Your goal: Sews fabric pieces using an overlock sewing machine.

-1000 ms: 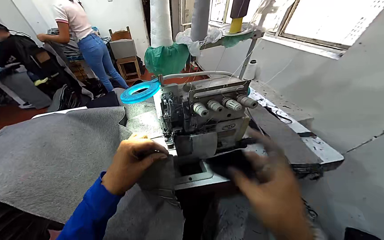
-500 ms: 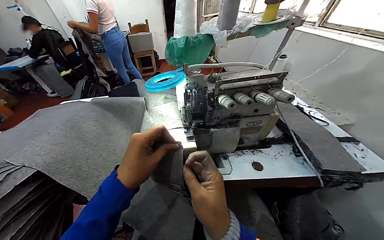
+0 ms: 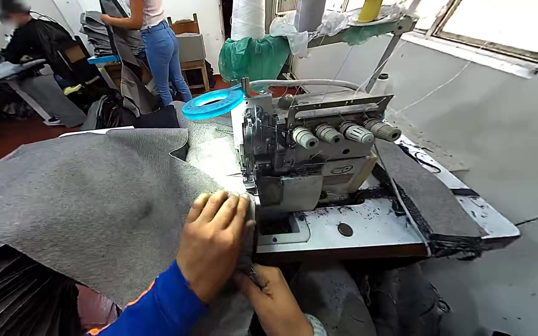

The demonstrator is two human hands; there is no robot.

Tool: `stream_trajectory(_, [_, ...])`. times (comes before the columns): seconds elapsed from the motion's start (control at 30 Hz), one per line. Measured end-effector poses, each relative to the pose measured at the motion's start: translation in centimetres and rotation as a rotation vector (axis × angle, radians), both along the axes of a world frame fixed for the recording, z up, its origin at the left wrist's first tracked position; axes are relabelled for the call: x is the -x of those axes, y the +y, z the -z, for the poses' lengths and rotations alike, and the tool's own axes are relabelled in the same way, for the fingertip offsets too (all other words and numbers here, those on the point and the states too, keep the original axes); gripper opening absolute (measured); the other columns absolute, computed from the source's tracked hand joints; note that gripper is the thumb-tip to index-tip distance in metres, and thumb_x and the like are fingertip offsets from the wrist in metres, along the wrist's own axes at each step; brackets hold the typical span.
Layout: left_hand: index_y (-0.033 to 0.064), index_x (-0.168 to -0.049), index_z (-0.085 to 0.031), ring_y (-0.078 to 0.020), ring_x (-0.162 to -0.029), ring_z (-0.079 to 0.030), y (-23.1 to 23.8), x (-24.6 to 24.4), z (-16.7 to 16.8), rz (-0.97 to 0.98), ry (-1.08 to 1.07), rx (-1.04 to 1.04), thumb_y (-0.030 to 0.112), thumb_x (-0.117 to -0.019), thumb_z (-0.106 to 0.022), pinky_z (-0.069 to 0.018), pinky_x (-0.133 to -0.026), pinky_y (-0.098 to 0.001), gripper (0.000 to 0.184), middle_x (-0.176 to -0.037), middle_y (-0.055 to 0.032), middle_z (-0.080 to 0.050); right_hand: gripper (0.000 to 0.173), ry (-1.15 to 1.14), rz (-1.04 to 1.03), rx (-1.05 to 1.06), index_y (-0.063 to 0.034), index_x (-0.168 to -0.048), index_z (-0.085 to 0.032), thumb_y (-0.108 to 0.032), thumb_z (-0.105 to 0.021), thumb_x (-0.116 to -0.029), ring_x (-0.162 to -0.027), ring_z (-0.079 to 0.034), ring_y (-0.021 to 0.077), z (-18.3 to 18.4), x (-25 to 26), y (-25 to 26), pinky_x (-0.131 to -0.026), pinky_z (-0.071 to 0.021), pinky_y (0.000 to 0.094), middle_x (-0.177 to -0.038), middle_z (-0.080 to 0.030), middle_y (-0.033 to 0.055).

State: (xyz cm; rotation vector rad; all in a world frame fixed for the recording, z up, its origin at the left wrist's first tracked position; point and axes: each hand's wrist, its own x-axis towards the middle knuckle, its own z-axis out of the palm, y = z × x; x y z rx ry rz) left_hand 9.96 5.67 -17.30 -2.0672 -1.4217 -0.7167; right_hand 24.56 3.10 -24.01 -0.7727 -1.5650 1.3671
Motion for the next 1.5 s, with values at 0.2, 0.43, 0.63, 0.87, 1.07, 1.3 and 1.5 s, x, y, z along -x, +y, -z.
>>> stream_trajectory(0.2, [0.0003, -0.11, -0.072, -0.0273, -0.114, -0.071, 1.7, -0.4, -0.8, 0.019, -0.151, 0.156, 0.019, -0.0995, -0.055, -0.055, -0.102, -0.0432, 0.028, -0.109, -0.0125, -0.075, 0.025, 0.073, -0.025, -0.116, 0.0024, -0.09, -0.069, -0.011, -0.052, -0.1033, -0.08, -0.062, -0.0063, -3.4, -0.9, 3.3, -0.076, -0.0525, 0.0157, -0.08, -0.067, -0.0022])
stream_trajectory(0.43, [0.0018, -0.108, -0.067, -0.0304, -0.11, -0.072, -2.1, -1.1, -4.6, 0.207, -0.139, 0.227, 0.026, -0.1042, -0.051, -0.0543, -0.1, -0.0473, 0.029, -0.111, -0.0139, -0.075, 0.032, -0.081, -0.128, -0.133, 0.0045, -0.087, -0.066, -0.014, -0.047, -0.1057, -0.07, -0.06, 0.0005, -5.0, -2.6, 5.0, -0.068, -0.0509, 0.0212, -0.073, -0.063, 0.0022])
stream_trajectory(0.63, [0.0007, -0.122, -0.062, -0.034, -0.124, -0.066, -2.8, 0.5, -2.7, 0.301, 0.049, 0.227, 0.065, -0.083, -0.069, -0.0484, -0.109, -0.0471, 0.075, -0.129, -0.019, -0.069, 0.035, -0.234, 0.139, -0.472, 0.0044, -0.075, -0.065, -0.014, -0.05, -0.101, -0.059, -0.063, 0.0198, -4.2, -0.5, 4.1, -0.056, -0.051, 0.0342, -0.062, -0.061, 0.0125])
stream_trajectory(0.87, [0.0003, -0.124, -0.066, -0.0262, -0.114, -0.072, 0.0, 2.8, -2.7, 0.366, 0.184, 0.165, -0.006, -0.0974, -0.05, -0.0559, -0.101, -0.0361, 0.032, -0.12, -0.0126, -0.075, 0.034, -0.183, 0.302, -0.47, 0.0034, -0.072, -0.064, -0.01, -0.05, -0.099, -0.055, -0.057, 0.0134, -4.2, 1.4, 4.8, -0.054, -0.0471, 0.0269, -0.059, -0.056, 0.0085])
stream_trajectory(1.07, [0.0051, -0.106, -0.074, -0.0165, -0.108, -0.074, 2.4, 3.9, -1.4, 0.411, 0.075, 0.098, -0.004, -0.0942, -0.054, -0.0576, -0.097, -0.028, 0.025, -0.107, -0.0066, -0.078, 0.035, -0.221, 0.369, -0.512, 0.0023, -0.068, -0.063, -0.008, -0.05, -0.098, -0.051, -0.055, 0.0128, -4.7, 1.8, 6.0, -0.05, -0.0462, 0.0268, -0.055, -0.054, 0.0071])
stream_trajectory(1.3, [0.0046, -0.112, -0.075, -0.0192, -0.122, -0.067, 1.9, 5.2, 1.0, 0.373, -0.132, 0.086, -0.003, -0.0952, -0.046, -0.0526, -0.106, -0.0327, 0.035, -0.119, -0.0087, -0.075, 0.037, -0.305, 0.493, -0.654, 0.0025, -0.073, -0.068, -0.012, -0.047, -0.0996, -0.066, -0.068, 0.0221, -0.4, 0.7, 5.6, -0.065, -0.0577, 0.0318, -0.069, -0.067, 0.0134])
stream_trajectory(1.5, [0.0082, -0.159, -0.036, -0.0729, -0.14, -0.018, 5.3, 11.8, 6.5, -0.422, -0.349, 0.326, 0.001, -0.0861, -0.067, -0.0131, -0.105, -0.0889, 0.08, -0.159, -0.0375, -0.029, 0.034, -0.714, 0.644, -0.998, -0.0035, -0.08, -0.074, -0.02, -0.05, -0.0986, -0.07, -0.073, 0.0253, 3.0, 0.0, 7.0, -0.065, -0.0583, 0.038, -0.074, -0.073, 0.0095])
